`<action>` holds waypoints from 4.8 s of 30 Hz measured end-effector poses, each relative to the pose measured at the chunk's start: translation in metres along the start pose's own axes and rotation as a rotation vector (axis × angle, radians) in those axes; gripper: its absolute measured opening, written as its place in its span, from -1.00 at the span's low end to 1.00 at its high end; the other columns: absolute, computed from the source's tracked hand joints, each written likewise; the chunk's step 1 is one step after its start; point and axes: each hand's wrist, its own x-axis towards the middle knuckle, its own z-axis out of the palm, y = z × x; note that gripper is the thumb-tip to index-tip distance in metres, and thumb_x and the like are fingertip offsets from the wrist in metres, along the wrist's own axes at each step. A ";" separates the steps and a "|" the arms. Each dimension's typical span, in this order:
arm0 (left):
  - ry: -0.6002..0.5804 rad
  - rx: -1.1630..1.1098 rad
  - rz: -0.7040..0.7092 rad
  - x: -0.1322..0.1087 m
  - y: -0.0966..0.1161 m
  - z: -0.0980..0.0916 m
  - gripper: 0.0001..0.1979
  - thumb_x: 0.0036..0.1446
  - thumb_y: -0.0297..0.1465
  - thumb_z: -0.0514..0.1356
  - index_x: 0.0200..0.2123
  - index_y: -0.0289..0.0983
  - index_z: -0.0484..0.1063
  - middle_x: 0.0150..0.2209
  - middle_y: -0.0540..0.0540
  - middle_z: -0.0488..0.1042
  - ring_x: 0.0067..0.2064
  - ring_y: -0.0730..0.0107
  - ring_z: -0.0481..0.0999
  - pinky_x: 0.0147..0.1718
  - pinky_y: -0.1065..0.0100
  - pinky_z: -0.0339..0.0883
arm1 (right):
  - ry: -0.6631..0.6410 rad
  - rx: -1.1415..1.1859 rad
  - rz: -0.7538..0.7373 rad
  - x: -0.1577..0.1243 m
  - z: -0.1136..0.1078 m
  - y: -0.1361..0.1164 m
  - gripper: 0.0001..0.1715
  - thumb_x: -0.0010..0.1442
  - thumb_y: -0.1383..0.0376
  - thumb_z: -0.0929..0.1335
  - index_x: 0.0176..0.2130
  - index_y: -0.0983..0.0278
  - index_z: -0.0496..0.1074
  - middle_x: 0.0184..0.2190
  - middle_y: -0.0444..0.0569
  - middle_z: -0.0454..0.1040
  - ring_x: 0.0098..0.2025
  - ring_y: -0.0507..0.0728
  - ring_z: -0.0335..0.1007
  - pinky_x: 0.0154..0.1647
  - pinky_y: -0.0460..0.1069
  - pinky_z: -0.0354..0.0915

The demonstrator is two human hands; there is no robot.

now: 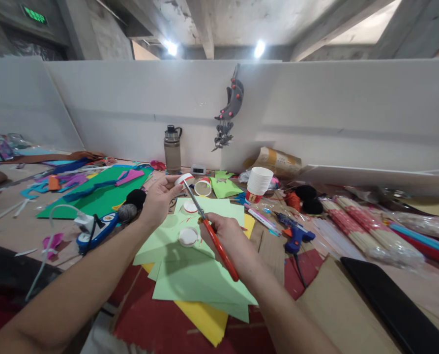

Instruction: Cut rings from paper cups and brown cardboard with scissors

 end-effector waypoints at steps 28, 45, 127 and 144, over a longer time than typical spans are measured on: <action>-0.002 -0.069 -0.021 0.001 0.004 0.001 -0.64 -0.02 -0.26 0.37 -0.17 -0.30 0.46 -0.22 -0.15 0.58 -0.22 0.30 0.58 -0.23 0.26 0.46 | -0.104 -0.103 -0.192 0.005 -0.011 0.004 -0.68 0.18 0.20 0.27 -0.10 0.22 0.45 -0.51 -0.12 0.44 -0.48 0.08 0.31 -0.45 -0.07 0.19; -0.022 -0.169 -0.011 0.001 0.012 0.002 -0.68 0.01 -0.30 0.35 -0.17 -0.27 0.43 -0.17 -0.14 0.53 -0.17 0.32 0.52 -0.19 0.25 0.45 | -0.130 0.075 0.060 -0.007 -0.012 -0.010 -0.64 0.22 0.01 0.19 -0.44 0.20 0.18 -0.74 -0.30 0.14 -0.80 -0.07 0.05 -0.81 -0.18 -0.04; -0.038 0.154 -0.086 -0.005 0.009 0.004 -0.70 0.06 -0.26 0.24 -0.16 -0.30 0.47 -0.20 -0.13 0.55 -0.31 0.41 0.50 -0.49 0.46 0.40 | -0.040 -0.944 0.038 0.039 -0.017 0.047 -0.64 0.26 0.31 0.25 -0.01 0.39 0.45 -0.07 0.34 0.45 0.06 0.40 0.36 0.00 0.21 0.23; -0.345 0.153 -0.365 -0.029 0.012 0.030 -0.61 -0.05 -0.21 0.37 -0.19 -0.33 0.52 -0.26 -0.17 0.58 -0.25 0.28 0.58 -0.36 0.32 0.50 | 0.355 -0.099 -0.433 0.035 -0.007 0.033 -0.78 0.16 0.16 0.38 -0.30 0.28 0.49 -0.32 0.02 0.49 -0.33 0.09 0.39 -0.28 -0.01 0.32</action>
